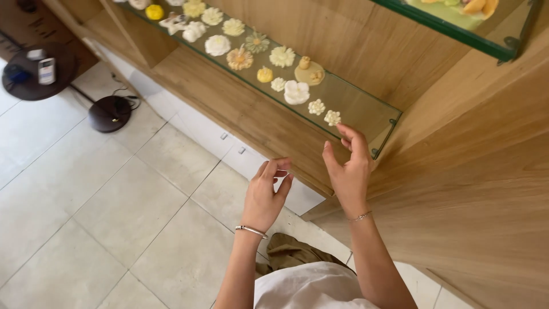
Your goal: Arrange decorative flower-shaped candles on a workbench after taking them from a display shelf.
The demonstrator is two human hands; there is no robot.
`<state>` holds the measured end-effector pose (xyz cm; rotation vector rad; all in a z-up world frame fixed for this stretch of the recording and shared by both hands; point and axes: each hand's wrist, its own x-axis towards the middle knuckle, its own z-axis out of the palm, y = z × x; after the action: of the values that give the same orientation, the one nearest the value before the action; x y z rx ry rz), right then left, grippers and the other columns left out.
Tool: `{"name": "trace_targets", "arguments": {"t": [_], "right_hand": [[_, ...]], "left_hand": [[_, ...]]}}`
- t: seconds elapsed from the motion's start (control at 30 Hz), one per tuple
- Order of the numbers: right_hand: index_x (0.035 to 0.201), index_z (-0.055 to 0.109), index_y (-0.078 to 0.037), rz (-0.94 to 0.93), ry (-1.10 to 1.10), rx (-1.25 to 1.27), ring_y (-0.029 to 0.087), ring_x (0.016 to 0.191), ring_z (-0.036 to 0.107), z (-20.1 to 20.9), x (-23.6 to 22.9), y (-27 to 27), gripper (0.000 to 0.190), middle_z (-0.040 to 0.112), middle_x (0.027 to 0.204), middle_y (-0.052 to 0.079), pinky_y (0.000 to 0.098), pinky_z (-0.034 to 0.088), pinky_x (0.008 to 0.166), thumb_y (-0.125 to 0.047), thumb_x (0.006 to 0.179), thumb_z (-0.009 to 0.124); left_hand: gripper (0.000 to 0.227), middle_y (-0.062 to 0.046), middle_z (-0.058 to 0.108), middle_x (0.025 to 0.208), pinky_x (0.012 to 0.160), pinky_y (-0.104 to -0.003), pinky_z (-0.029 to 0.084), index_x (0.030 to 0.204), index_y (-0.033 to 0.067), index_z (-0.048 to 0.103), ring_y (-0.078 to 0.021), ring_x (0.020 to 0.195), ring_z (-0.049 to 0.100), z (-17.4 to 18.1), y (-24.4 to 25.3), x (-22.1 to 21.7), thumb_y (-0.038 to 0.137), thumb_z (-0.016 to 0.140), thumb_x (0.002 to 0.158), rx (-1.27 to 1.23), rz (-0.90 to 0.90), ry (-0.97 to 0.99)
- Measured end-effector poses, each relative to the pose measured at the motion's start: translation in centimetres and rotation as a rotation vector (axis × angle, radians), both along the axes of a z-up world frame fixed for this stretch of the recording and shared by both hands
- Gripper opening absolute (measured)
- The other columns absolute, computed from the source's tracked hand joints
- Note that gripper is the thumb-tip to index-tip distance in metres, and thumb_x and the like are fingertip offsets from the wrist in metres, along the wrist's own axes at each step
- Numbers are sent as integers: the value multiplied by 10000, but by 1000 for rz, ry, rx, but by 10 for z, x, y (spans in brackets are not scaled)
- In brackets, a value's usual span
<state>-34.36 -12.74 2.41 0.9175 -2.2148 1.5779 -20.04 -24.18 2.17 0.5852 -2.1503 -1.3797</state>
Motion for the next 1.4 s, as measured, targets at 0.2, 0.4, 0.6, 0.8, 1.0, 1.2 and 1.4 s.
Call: {"name": "trace_targets", "arguments": {"t": [0.2,0.4,0.6,0.8,1.0,1.2,1.4], "right_hand": [[1378,575,-12,-126,-59,-33,255,1267,633,-16,-31,-10,485,616,1406,146,388,555,1061,-106,940,759],[1353,577,-4,-241,-6,178,310,1214,622,-22,-39,-27,631,607,1368,184,402,539,992,-219,840,875],[1230,672,-35,-455,-1,177,290,1158,666,-29,-35,-48,518,645,1292,131,382,562,970,-226,807,902],[1108,690,-40,-588,15,188,317,1183,662,-37,-28,-61,395,645,1315,153,399,554,968,-160,798,902],[1179,677,-25,-678,-16,54,236,1160,719,-22,6,-70,363,681,1301,131,315,616,991,-61,854,835],[1253,688,-26,-778,-124,-98,194,1174,698,-6,49,-77,383,685,1291,120,330,622,1010,40,887,776],[1282,585,10,-732,-231,-298,219,1290,631,10,87,-68,398,631,1382,145,366,551,1122,88,913,713]], "left_hand": [[316,-119,723,1104,749,-365,573,1208,61,650,-224,969,754,-15,-17,-39,64,683,894,62,-207,-65],[270,-125,739,1090,719,-366,580,1172,55,651,-236,946,760,-40,-48,-64,54,670,902,65,-432,-80],[262,-133,740,1107,811,-350,615,1177,18,618,-244,948,773,-46,-74,-98,65,656,922,226,-680,-86],[284,-132,766,1102,822,-325,624,1212,3,646,-209,979,772,-52,-94,-105,77,659,938,240,-875,-204],[382,-124,769,1142,933,-327,603,1335,-33,591,-198,1040,755,-83,-106,-120,53,586,963,496,-1051,-139],[484,-118,672,1346,1025,-360,572,1474,-24,501,-229,1194,687,-50,-111,-125,141,583,1026,1123,-1152,-300],[562,-102,572,1451,1096,-353,511,1532,39,420,-184,1316,580,-24,-93,-120,123,624,1015,897,-1360,-90]]}}
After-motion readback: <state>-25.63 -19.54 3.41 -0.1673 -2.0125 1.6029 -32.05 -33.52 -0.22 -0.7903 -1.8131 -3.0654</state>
